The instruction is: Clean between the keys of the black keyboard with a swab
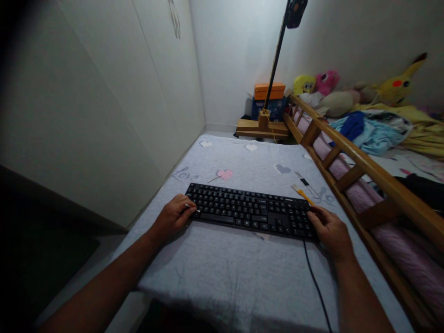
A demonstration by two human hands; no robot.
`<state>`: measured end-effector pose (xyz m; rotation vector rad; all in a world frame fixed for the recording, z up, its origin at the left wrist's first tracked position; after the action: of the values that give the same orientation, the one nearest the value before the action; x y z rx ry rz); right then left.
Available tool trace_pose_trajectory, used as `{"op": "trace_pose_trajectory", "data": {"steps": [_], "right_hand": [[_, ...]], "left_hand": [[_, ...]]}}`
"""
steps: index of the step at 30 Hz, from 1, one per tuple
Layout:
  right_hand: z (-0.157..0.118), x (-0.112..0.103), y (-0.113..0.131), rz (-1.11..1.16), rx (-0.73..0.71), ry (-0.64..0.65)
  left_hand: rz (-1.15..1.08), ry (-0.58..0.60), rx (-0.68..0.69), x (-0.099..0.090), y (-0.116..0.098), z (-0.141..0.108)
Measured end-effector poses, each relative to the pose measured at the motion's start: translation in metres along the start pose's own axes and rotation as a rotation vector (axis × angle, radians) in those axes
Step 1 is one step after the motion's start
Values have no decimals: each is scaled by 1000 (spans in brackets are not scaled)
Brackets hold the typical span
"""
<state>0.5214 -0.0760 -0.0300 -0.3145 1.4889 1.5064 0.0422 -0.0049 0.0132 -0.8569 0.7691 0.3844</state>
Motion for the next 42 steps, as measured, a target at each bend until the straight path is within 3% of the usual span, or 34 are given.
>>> {"op": "trace_pose_trajectory", "data": {"steps": [9,19,34,42], "right_hand": [[0,-1,4,10,-67,-35],[0,3,-3,27,0,6],[1,-3,6,6,-36,-28],[1,-2,3,-2,-14,-20]], "left_hand": [[4,36,24,6,-8,4],[1,29,26,6,-8,3],[16,71,61,6,-15,0],[64,20,68,4,-15,3]]}}
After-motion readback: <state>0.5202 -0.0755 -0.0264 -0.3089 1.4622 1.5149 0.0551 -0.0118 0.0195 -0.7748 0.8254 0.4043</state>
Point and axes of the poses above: each hand's wrist, its own z-axis towards the middle knuckle, its own x-axis out of the palm, y = z × x, the point moved 9 cm from there along z, towards the middle knuckle, and after that the axes turned 2 degrees about -x, right-handed, at the moved point
